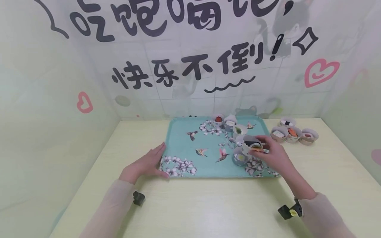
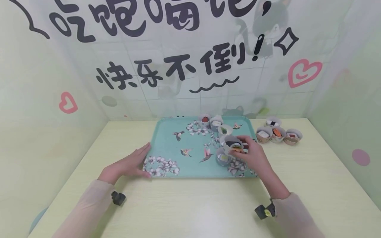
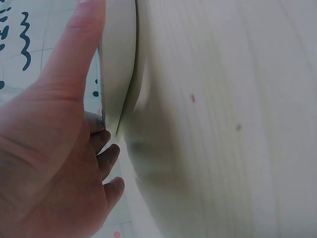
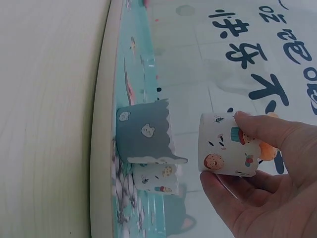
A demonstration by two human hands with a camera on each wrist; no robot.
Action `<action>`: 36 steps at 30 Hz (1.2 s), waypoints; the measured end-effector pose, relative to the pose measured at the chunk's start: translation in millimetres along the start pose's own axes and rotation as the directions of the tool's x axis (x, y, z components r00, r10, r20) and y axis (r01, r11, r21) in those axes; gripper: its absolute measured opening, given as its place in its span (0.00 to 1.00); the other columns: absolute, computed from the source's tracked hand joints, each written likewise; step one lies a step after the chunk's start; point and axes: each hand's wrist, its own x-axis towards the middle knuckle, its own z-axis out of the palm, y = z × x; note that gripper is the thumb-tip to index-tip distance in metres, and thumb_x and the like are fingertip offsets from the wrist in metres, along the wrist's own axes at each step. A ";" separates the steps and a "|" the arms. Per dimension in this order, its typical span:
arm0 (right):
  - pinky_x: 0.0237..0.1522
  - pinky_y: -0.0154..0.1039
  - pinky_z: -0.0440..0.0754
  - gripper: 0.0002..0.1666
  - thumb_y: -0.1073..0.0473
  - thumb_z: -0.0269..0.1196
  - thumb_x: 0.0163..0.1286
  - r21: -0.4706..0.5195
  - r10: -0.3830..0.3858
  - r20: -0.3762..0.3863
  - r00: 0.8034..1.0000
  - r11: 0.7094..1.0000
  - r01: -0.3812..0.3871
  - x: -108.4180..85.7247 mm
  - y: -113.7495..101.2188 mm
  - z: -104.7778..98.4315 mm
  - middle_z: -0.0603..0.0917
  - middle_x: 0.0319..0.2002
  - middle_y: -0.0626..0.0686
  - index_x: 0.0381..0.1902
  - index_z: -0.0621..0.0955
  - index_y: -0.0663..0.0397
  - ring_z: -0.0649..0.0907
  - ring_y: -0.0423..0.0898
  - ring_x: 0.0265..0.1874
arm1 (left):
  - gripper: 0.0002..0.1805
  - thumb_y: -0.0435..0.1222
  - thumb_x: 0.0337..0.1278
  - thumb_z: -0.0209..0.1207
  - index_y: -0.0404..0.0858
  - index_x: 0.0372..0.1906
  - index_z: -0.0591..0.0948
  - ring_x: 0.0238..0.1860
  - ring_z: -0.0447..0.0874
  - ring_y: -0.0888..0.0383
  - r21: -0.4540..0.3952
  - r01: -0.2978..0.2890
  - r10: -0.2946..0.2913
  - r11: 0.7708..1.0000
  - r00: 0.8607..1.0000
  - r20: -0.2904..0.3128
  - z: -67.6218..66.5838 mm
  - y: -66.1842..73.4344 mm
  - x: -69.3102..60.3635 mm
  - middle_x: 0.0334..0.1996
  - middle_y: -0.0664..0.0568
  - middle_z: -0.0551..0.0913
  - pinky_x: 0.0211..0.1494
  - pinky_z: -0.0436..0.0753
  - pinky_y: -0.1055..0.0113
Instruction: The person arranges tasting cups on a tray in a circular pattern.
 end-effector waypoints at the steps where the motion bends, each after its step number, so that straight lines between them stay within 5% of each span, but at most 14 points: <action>1: 0.49 0.46 0.88 0.37 0.53 0.68 0.68 0.003 0.005 0.005 1.000 1.000 -0.005 0.3 -1.5 2.3 0.76 0.61 0.68 0.68 0.69 0.65 0.79 0.67 0.59 | 0.74 0.65 0.38 0.70 0.26 0.78 0.43 0.79 0.43 0.34 0.002 -0.002 0.002 1.000 1.000 -0.001 0.2 -0.3 0.0 0.80 0.34 0.40 0.81 0.49 0.39; 21: 0.59 0.56 0.83 0.34 0.60 0.72 0.62 0.056 -0.092 -0.009 0.996 0.994 0.093 9.0 -17.7 54.0 0.80 0.59 0.65 0.64 0.73 0.61 0.81 0.63 0.58 | 0.74 0.64 0.38 0.70 0.27 0.78 0.42 0.80 0.42 0.34 -0.020 0.014 -0.014 1.000 1.000 0.003 -0.1 1.2 -1.3 0.81 0.36 0.39 0.81 0.49 0.39; 36: 0.57 0.57 0.82 0.35 0.57 0.76 0.56 -0.173 -0.181 -0.039 0.983 0.970 0.171 6.5 -26.2 74.3 0.84 0.55 0.61 0.60 0.77 0.60 0.81 0.58 0.55 | 0.74 0.64 0.39 0.71 0.26 0.78 0.43 0.80 0.43 0.35 -0.014 -0.007 0.006 1.000 1.000 -0.009 1.6 -1.1 -0.5 0.80 0.34 0.40 0.81 0.49 0.39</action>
